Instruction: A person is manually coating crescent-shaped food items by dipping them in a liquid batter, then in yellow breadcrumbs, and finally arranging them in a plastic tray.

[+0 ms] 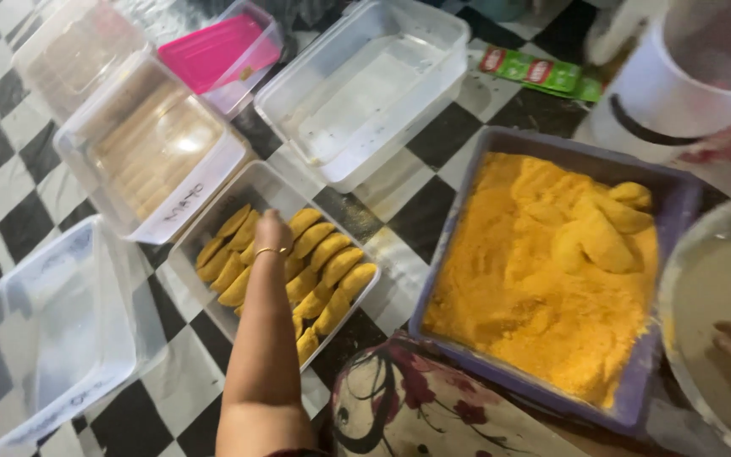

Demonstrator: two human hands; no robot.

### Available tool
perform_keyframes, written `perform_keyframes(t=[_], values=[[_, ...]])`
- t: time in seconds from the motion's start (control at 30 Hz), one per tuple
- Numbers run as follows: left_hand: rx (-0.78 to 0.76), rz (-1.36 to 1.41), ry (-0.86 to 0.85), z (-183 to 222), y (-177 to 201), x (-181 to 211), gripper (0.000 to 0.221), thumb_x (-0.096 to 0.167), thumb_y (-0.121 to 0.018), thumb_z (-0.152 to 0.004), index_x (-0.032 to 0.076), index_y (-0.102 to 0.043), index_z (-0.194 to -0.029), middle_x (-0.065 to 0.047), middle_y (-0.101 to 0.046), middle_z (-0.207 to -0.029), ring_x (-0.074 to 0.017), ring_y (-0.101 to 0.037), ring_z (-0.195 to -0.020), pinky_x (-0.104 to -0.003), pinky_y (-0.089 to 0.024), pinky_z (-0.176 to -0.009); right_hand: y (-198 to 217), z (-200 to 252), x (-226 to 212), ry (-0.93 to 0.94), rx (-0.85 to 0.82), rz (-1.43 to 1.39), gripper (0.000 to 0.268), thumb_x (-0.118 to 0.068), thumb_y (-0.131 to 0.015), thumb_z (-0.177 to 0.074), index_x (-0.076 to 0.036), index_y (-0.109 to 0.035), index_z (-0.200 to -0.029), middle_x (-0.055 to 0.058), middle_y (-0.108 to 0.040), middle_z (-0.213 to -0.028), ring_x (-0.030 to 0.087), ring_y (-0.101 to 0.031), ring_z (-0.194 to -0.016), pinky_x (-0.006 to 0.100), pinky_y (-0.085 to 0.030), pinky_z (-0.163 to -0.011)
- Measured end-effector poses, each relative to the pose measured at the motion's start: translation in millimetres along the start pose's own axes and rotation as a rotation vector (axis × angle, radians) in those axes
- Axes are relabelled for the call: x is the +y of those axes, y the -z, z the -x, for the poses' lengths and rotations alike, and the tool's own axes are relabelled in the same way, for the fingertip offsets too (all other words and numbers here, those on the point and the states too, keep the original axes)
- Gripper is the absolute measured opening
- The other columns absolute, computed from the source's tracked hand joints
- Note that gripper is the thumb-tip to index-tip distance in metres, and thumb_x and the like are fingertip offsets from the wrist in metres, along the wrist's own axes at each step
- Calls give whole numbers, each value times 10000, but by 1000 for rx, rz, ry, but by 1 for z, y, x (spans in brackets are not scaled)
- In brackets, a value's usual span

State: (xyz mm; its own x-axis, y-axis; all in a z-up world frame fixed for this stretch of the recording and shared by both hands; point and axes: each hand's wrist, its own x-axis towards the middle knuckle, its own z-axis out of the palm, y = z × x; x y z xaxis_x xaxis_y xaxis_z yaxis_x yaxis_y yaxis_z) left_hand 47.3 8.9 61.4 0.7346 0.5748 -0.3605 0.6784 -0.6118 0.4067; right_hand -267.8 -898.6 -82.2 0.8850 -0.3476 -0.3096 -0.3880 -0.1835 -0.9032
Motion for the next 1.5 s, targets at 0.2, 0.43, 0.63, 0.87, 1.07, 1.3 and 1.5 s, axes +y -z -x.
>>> perform_keyframes(t=[0.2, 0.43, 0.63, 0.87, 1.07, 1.3, 1.5], values=[[107, 450, -707, 124, -13, 132, 266, 105, -528, -976, 95, -659, -1208, -59, -624, -1089, -218, -571, -922, -353, -455, -817, -51, 47, -169, -156, -97, 1028, 430, -417, -664, -934, -247, -736, -1324, -30, -857, -1077, 212, -816, -852, 330, -607, -779], [-1443, 1129, -819, 169, -382, 188, 378, 48, -508, -931, -91, -596, -1272, -173, -635, -1261, -229, -585, -1052, -317, -447, -955, -71, 74, -237, -141, -134, 781, 368, -195, -653, -945, -114, -709, -1300, 32, -841, -1095, 206, -801, -936, 339, -601, -840], [-932, 575, -213, 360, -174, 256, 127, 94, -712, -919, -14, -649, -940, -38, -516, -685, -133, -458, -571, -270, -386, -554, -63, 78, -242, -106, -121, 667, 376, -238, -682, -923, -106, -720, -1274, 63, -824, -1054, 209, -774, -918, 337, -585, -827], [-964, 541, -399, 377, -198, 228, 402, -48, -729, -855, 66, -559, -1201, -65, -622, -1079, -174, -626, -934, -282, -563, -850, -77, 82, -274, -176, -152, 658, 370, -202, -680, -949, -112, -713, -1306, 39, -824, -1018, 189, -756, -866, 319, -580, -783], [-931, 364, -414, 377, -173, 237, 436, 67, -589, -973, 45, -500, -1399, -125, -632, -1301, -241, -648, -1139, -340, -579, -992, -65, 78, -244, -100, -128, 660, 361, -219, -689, -929, -102, -726, -1269, 33, -812, -943, 184, -738, -810, 320, -569, -769], [-966, 515, -439, 356, -160, 223, 648, 157, -713, -868, 43, -456, -1451, -173, -576, -1335, -263, -626, -1032, -357, -528, -828, -69, 74, -242, -111, -149, 731, 365, -258, -693, -939, -136, -726, -1281, 26, -837, -1024, 193, -775, -876, 320, -583, -800], [-485, -332, -1283, 343, -111, 218, 366, 85, -617, -857, 122, -622, -1221, -94, -707, -1165, -345, -624, -1124, -526, -386, -1050, -58, 62, -209, -109, -149, 744, 395, -246, -703, -936, -127, -736, -1311, 38, -838, -1130, 217, -782, -933, 343, -582, -831]])
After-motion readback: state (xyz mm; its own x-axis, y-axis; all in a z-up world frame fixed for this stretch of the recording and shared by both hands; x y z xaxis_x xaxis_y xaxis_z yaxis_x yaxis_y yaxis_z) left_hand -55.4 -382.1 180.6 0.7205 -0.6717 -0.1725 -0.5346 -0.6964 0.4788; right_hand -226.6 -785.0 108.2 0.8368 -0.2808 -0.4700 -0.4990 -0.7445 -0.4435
